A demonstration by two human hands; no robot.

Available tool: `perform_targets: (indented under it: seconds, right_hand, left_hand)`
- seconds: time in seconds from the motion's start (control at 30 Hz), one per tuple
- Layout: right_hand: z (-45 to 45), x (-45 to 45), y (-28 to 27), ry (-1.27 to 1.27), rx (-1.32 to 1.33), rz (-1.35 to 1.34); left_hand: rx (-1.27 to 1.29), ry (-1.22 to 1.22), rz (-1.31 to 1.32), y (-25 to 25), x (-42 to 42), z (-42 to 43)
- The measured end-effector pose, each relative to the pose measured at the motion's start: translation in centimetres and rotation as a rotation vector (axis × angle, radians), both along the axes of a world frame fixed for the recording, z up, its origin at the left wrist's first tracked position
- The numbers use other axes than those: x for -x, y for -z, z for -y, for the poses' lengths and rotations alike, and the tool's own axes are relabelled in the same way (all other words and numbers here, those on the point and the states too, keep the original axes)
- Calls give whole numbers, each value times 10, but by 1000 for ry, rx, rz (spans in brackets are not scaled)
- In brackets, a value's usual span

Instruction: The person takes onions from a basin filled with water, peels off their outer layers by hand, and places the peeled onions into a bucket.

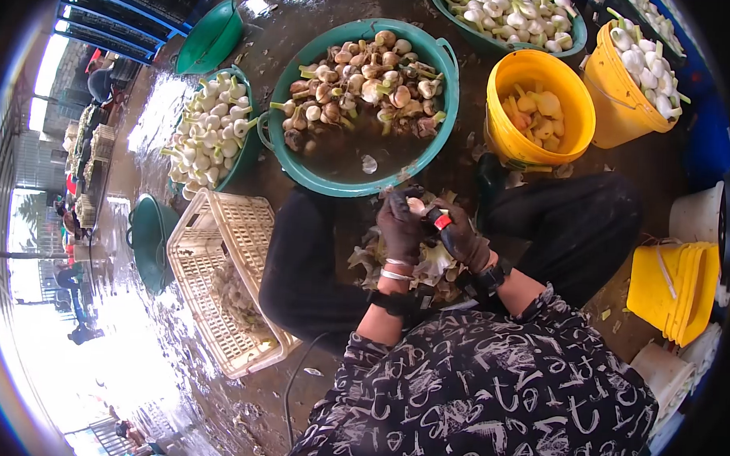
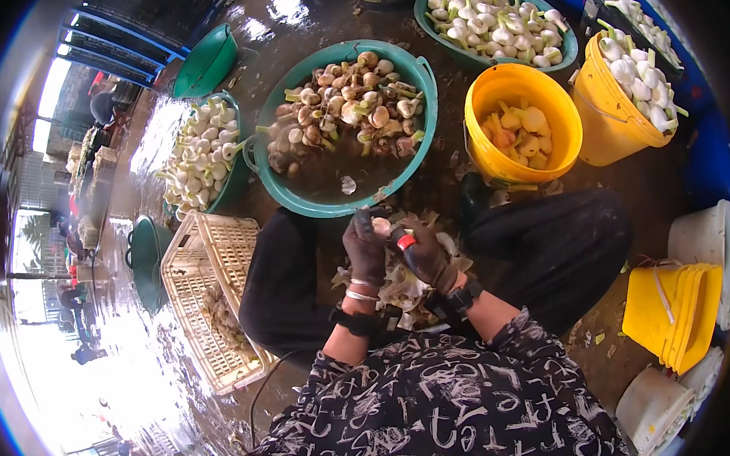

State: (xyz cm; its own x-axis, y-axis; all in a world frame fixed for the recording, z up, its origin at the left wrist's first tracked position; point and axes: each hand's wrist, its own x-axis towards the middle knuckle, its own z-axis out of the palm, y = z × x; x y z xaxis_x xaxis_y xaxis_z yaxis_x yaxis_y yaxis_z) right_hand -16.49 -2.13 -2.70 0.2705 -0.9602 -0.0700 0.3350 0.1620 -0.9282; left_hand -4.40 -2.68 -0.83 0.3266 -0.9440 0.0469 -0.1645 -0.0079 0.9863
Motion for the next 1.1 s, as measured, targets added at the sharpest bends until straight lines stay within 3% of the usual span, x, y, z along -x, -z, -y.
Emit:
perform_targets:
  seconds: [0.13,0.2,0.23,0.27,0.33,0.37,0.5,0.63,0.7,0.77,0.83,0.87,0.9,0.93,1.0,1.03,1.07,1.1]
  right_hand:
    - [-1,-3,-5,65,56,-189]
    - [3,-1,-8,116,158,-304]
    - [5,1,-10,164,257,-419]
    - [5,3,-12,165,255,-420]
    - [7,4,-23,161,275,-582]
    - [7,5,-28,158,275,-580]
    - [8,5,-34,183,570,-789]
    - [7,8,-34,211,650,-818]
    - [7,8,-34,218,657,-804]
    - [7,8,-30,228,663,-792]
    - [5,7,-15,174,343,-544]
    - [5,5,-13,172,345,-544]
    - [4,3,-11,162,215,-423]
    - [5,2,-10,152,85,-301]
    - [10,4,-5,137,-17,-184]
    - [9,5,-2,110,-125,-67]
    - [9,4,1,107,-129,-66]
    - [11,4,4,107,-216,-7]
  left_hand:
    - [-58,97,192,-7,-19,3]
    - [-176,-95,-369,-28,-21,4]
    - [-217,-77,-554,-20,-31,1]
    - [-219,-76,-554,-18,-30,-4]
    - [-54,46,16,-32,-24,-10]
    - [-163,81,135,-42,-22,-15]
    - [-196,79,370,-41,-19,-14]
    - [-301,153,281,-34,-29,-11]
    - [-342,153,32,-25,-34,-10]
    - [-363,133,-49,-24,-35,-11]
    - [-383,111,-133,-10,-42,-12]
    - [-349,41,73,21,-54,-11]
    - [-313,-30,279,21,-58,-10]
    - [-310,-31,280,20,-63,-11]
    - [-609,-84,207,3,-65,-14]
    - [-677,-72,-14,-31,-55,-14]
    - [-681,-76,-14,-29,-54,-16]
    - [-408,-15,-67,-25,-52,-15]
